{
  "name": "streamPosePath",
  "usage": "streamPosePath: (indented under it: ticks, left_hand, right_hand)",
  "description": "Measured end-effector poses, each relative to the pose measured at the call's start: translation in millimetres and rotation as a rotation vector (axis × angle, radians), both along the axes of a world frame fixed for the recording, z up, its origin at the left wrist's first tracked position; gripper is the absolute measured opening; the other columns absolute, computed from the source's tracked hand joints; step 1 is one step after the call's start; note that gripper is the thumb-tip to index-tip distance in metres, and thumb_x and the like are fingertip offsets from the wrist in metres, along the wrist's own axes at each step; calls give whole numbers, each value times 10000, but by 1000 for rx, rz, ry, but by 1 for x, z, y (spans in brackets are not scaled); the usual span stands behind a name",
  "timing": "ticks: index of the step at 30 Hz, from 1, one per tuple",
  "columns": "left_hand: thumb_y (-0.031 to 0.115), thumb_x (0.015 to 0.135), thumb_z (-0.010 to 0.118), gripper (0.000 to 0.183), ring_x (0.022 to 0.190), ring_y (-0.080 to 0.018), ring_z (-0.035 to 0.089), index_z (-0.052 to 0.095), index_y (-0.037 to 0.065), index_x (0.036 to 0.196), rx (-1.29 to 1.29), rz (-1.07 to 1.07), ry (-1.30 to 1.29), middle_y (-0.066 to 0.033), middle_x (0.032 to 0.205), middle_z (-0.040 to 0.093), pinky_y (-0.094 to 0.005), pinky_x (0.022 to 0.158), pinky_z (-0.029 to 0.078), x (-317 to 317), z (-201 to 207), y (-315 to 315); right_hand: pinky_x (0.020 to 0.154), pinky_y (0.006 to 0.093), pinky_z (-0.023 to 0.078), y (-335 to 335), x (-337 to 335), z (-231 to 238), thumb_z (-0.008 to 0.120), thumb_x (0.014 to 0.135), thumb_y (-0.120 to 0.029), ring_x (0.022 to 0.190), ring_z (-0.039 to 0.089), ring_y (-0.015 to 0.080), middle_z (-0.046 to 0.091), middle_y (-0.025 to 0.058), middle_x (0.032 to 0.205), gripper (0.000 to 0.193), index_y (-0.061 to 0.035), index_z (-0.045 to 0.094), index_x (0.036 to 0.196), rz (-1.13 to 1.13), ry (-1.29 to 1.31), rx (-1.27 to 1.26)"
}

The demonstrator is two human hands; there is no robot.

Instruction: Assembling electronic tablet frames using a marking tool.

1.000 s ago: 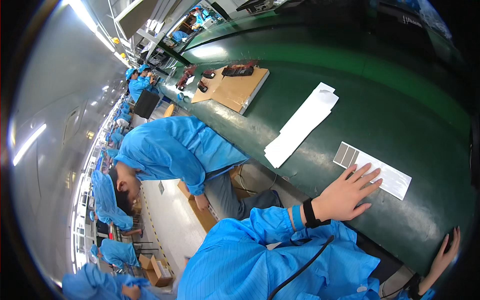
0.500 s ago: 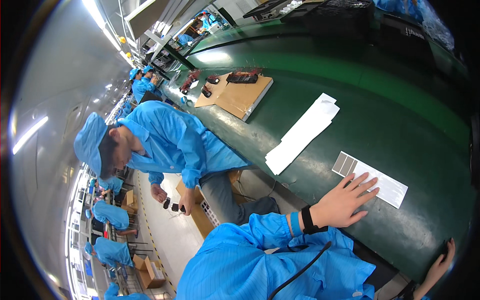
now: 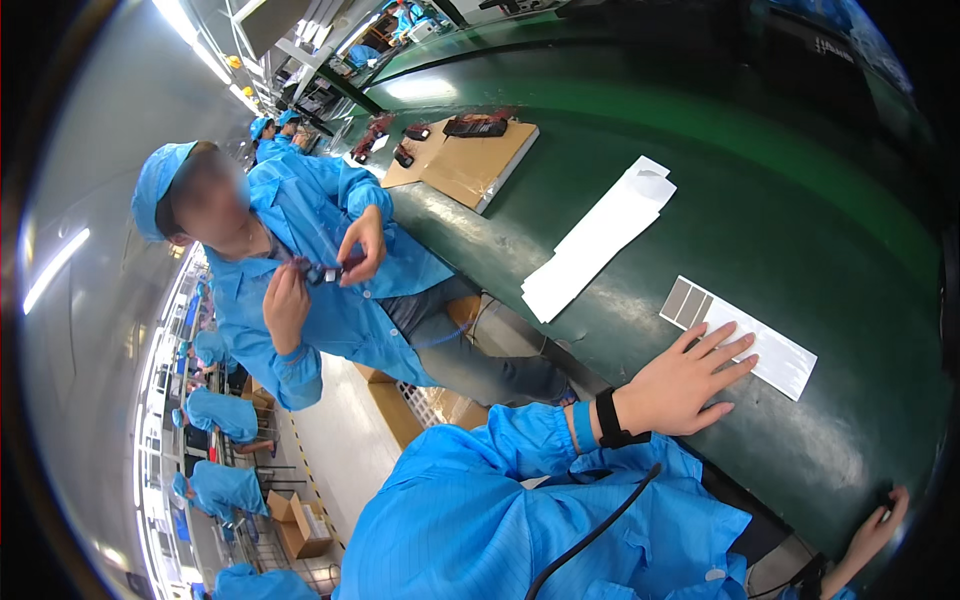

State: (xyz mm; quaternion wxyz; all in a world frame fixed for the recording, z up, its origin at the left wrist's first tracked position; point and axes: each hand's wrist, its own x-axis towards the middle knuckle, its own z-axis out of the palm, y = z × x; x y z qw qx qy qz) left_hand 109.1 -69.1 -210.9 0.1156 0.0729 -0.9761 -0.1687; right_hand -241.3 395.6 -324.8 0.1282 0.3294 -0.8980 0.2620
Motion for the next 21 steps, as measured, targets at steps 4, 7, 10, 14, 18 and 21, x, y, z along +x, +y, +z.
streamPosePath:
  ticks: [4, 7, 10, 14, 18, 21]
  left_hand:
    - [320, 895, 622, 649, 1442, -346, 312, 419, 110, 1474, -3, -2, 2, -119, 1551, 362, -520, 1163, 260, -2, 0, 1]
    - [320, 895, 624, 649, 1439, -345, 315, 419, 120, 1477, 8, -10, 7, -115, 1556, 357, -526, 1155, 272, -4, -4, 1]
    - [324, 897, 624, 651, 1439, -345, 314, 415, 139, 1484, -18, -1, -17, -112, 1563, 348, -533, 1147, 282, 1, 3, 3]
    - [330, 901, 622, 657, 1450, -339, 302, 403, 151, 1495, -11, -3, -56, -104, 1576, 334, -529, 1152, 274, -2, 1, 2]
    - [349, 905, 620, 666, 1466, -332, 276, 396, 161, 1504, -7, -1, -78, -94, 1585, 322, -528, 1159, 261, -4, 1, 2]
    - [347, 905, 622, 665, 1467, -331, 275, 399, 163, 1503, -39, 17, -103, -94, 1585, 323, -537, 1160, 255, -4, 1, 1]
  right_hand:
    - [1041, 312, 365, -14, 19, 21, 416, 890, 109, 1163, 521, 257, 539, 148, 1236, 457, 26, 472, 1336, 0, -90, -54]
    - [1038, 312, 357, -30, 34, 41, 402, 852, 114, 1132, 520, 265, 539, 150, 1191, 426, 40, 488, 1262, -21, -108, -68]
    - [1035, 325, 362, -45, 43, 43, 406, 814, 123, 1110, 529, 288, 545, 162, 1165, 406, 49, 507, 1200, -43, -142, -106]
    - [1040, 363, 373, -51, 49, 53, 429, 807, 114, 1130, 533, 337, 552, 183, 1169, 365, 59, 531, 1153, 13, -2, -80]
    - [1052, 379, 371, -59, 55, 63, 426, 817, 108, 1169, 530, 354, 552, 202, 1201, 345, 49, 554, 1131, -1, -12, -70]
    - [1048, 387, 377, -71, 61, 70, 445, 842, 86, 1189, 520, 366, 545, 206, 1243, 331, 21, 568, 1142, -21, -18, -14]
